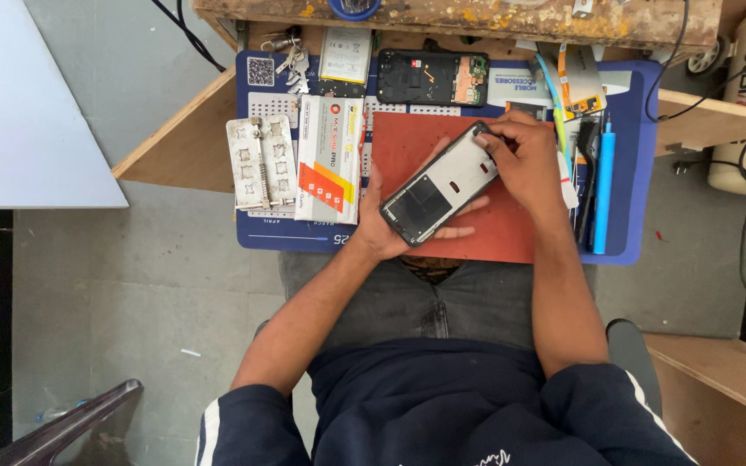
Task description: The person uses a small metal tool to pry and separate the screen assembly from the frame of a disassembled smartphone. They repeatedly work along the edges of the device to release clips or adhesive while holding the phone steady on a red mat.
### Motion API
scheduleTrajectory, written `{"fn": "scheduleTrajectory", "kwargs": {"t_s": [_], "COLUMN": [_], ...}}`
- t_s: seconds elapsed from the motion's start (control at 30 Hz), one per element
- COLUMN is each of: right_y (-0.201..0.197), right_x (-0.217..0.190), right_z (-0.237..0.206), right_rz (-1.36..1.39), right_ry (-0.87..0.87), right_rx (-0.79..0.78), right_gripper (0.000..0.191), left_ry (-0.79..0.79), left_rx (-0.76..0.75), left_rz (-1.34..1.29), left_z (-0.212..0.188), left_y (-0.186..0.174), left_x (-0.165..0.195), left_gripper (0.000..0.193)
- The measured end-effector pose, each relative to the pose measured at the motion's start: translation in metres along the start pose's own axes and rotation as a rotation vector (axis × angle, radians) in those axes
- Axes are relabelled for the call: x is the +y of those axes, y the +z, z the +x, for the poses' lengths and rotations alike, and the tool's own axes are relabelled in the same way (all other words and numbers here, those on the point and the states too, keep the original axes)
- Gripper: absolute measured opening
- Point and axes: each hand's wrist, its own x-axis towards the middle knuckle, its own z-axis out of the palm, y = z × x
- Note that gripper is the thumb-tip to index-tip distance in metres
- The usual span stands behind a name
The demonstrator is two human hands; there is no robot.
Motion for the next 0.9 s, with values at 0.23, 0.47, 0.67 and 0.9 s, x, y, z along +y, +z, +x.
{"fn": "scheduleTrajectory", "kwargs": {"t_s": [0.23, 0.47, 0.67, 0.9], "right_y": [0.014, 0.015, 0.026, 0.029], "right_x": [-0.033, -0.06, -0.081, -0.127], "right_z": [0.0, -0.001, -0.012, -0.012], "right_rz": [-0.118, -0.189, 0.16, -0.015], "right_ry": [-0.098, -0.159, 0.044, -0.429], "right_rx": [-0.066, 0.139, 0.022, -0.236], "right_gripper": [0.014, 0.029, 0.047, 0.021], "left_ry": [-0.091, -0.055, -0.057, 0.026], "left_rx": [-0.038, -0.063, 0.055, 0.075], "left_rz": [-0.141, -0.21, -0.192, 0.05], "left_z": [-0.001, 0.001, -0.002, -0.011], "left_y": [-0.042, -0.051, -0.051, -0.072], "left_x": [-0.007, -0.003, -0.003, -0.008], "left_gripper": [0.096, 0.078, 0.075, 0.072]}}
